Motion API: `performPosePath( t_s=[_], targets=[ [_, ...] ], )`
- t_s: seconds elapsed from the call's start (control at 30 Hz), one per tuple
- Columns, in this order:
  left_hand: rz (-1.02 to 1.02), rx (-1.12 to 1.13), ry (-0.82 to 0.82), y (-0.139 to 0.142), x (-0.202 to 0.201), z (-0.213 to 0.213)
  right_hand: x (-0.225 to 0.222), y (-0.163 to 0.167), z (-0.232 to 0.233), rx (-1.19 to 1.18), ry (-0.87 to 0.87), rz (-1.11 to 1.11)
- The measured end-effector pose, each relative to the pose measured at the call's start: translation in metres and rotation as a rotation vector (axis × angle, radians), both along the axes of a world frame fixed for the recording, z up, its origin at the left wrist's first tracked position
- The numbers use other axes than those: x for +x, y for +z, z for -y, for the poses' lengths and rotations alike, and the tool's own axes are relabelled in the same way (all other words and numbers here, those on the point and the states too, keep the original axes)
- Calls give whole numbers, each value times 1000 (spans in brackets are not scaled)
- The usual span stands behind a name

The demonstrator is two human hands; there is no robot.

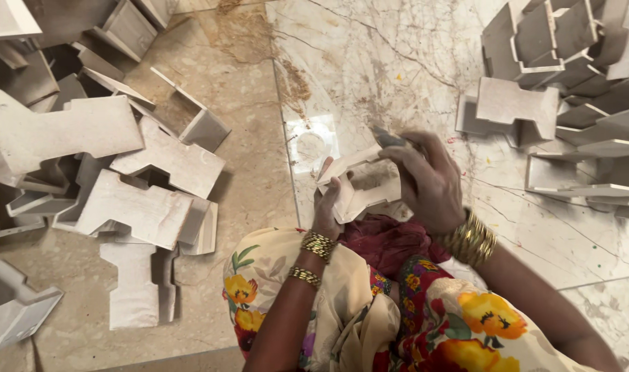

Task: The person sits on the floor among piles of white plaster molding pieces and sands each piece by hand using a small abrasive block, rubbing its surfaces and edges, then places the sanded piece onto a finished pile and picks up the next piece.

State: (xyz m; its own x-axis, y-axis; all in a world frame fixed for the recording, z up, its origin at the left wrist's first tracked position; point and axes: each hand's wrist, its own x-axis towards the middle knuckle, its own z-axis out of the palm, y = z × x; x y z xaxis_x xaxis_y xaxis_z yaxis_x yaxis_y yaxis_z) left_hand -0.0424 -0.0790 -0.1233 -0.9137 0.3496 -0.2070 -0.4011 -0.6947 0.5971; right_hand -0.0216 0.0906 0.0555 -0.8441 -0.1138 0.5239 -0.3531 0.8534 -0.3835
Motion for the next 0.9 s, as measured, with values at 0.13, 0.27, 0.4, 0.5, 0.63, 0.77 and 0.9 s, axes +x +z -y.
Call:
performPosePath(
  t_s=[0.13,0.27,0.4,0.5,0.63,0.77,0.9],
  targets=[
    [-130,-174,101,1,-1,-7,15,-12,19,18,-30,-214],
    [-93,-170,168,7,2,-10,21,-28,30,59,-116,31],
    [-272,-354,148,14,14,-15,14,-47,35,436,-151,123],
    [-261,-332,102,16,23,-27,8,-57,37,398,-169,460],
    [-320,-395,68,13,26,-29,3,-66,39,104,-231,673],
    [-301,-291,72,5,18,-24,5,-71,43,-53,-134,588],
    [-184,-109,49,-6,10,-21,13,-73,48,-45,-111,430]
  ],
)
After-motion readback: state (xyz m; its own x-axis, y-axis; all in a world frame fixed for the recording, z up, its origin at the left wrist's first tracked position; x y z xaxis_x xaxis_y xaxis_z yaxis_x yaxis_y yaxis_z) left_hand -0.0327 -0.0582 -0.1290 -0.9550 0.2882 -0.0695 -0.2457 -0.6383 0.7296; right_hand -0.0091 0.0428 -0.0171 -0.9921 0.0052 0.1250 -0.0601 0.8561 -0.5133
